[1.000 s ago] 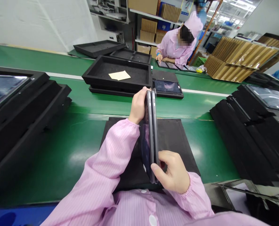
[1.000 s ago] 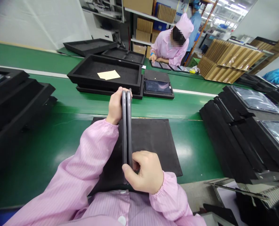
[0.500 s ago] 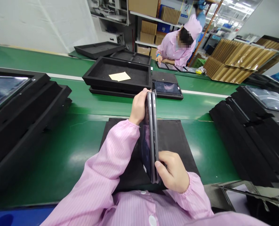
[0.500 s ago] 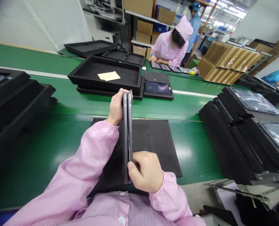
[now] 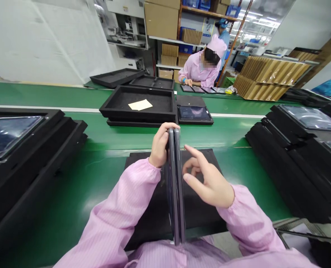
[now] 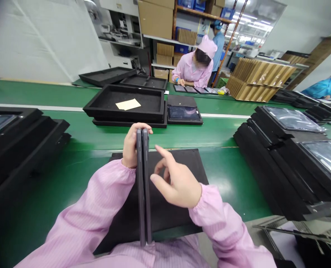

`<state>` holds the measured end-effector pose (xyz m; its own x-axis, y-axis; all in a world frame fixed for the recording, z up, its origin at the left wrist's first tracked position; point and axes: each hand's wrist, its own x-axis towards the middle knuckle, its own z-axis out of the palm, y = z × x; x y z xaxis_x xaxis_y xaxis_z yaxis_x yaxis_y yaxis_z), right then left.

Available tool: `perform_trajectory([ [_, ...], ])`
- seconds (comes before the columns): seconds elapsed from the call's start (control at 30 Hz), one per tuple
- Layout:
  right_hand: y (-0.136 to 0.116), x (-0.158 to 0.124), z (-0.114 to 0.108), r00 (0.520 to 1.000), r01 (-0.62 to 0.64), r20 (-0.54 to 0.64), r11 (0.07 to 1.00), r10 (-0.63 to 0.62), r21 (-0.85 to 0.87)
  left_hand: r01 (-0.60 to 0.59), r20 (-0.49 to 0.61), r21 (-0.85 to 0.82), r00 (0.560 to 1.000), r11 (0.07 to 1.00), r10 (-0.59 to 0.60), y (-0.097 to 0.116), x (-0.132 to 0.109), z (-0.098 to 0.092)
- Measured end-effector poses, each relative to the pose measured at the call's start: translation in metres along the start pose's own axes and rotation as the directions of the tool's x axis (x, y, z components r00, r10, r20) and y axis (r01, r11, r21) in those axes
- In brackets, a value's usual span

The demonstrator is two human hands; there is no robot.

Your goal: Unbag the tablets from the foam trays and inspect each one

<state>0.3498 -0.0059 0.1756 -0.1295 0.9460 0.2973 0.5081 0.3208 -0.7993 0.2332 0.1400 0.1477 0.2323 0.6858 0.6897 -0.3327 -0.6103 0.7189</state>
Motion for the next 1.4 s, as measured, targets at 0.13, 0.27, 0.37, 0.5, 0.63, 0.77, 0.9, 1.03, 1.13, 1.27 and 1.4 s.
perform_trajectory([
  [0.13, 0.000, 0.034, -0.010, 0.993, 0.079, 0.073, 0.983, -0.092, 0.167, -0.078, 0.058, -0.075, 0.995, 0.994, 0.082, 0.004, -0.011, -0.010],
  [0.27, 0.001, 0.047, -0.009, 0.987, 0.099, 0.091, 0.957, -0.129, 0.273, -0.073, 0.355, -0.087, 0.929, 0.994, 0.099, 0.020, -0.011, -0.025],
  [0.37, 0.005, 0.048, -0.006, 0.993, 0.079, 0.057, 0.945, -0.102, 0.316, -0.063, 0.489, -0.032, 0.870, 0.997, 0.071, 0.028, -0.008, -0.033],
  [0.5, 0.011, 0.049, -0.003, 0.995, 0.046, 0.071, 0.940, -0.074, 0.339, 0.020, 0.519, -0.048, 0.855, 0.999, 0.007, 0.030, -0.007, -0.033],
  [0.63, 0.014, 0.049, 0.004, 0.993, 0.055, 0.074, 0.914, -0.092, 0.401, 0.130, 0.561, -0.180, 0.828, 0.975, -0.007, 0.036, -0.010, -0.026],
  [0.77, 0.013, 0.046, 0.010, 0.995, 0.073, 0.032, 0.898, -0.096, 0.434, 0.137, 0.523, -0.206, 0.852, 0.969, -0.009, 0.043, -0.012, -0.021],
  [0.9, 0.010, 0.044, 0.011, 0.997, 0.055, 0.025, 0.920, -0.070, 0.388, 0.157, 0.528, -0.241, 0.849, 0.958, -0.006, 0.044, -0.015, -0.019],
  [1.03, 0.008, 0.042, 0.012, 0.998, 0.065, -0.017, 0.928, -0.064, 0.367, 0.144, 0.505, -0.261, 0.863, 0.954, 0.008, 0.043, -0.018, -0.017],
  [1.13, 0.006, 0.041, 0.015, 0.996, 0.088, -0.057, 0.927, -0.072, 0.364, 0.156, 0.465, -0.280, 0.885, 0.947, -0.008, 0.042, -0.020, -0.014],
  [1.27, 0.002, 0.041, 0.017, 0.985, 0.153, -0.123, 0.928, -0.117, 0.341, 0.148, 0.438, -0.281, 0.899, 0.948, -0.010, 0.042, -0.021, -0.012],
  [1.4, 0.000, 0.041, 0.018, 0.986, 0.126, -0.142, 0.937, -0.083, 0.327, 0.174, 0.448, -0.270, 0.893, 0.947, -0.036, 0.042, -0.021, -0.012],
])
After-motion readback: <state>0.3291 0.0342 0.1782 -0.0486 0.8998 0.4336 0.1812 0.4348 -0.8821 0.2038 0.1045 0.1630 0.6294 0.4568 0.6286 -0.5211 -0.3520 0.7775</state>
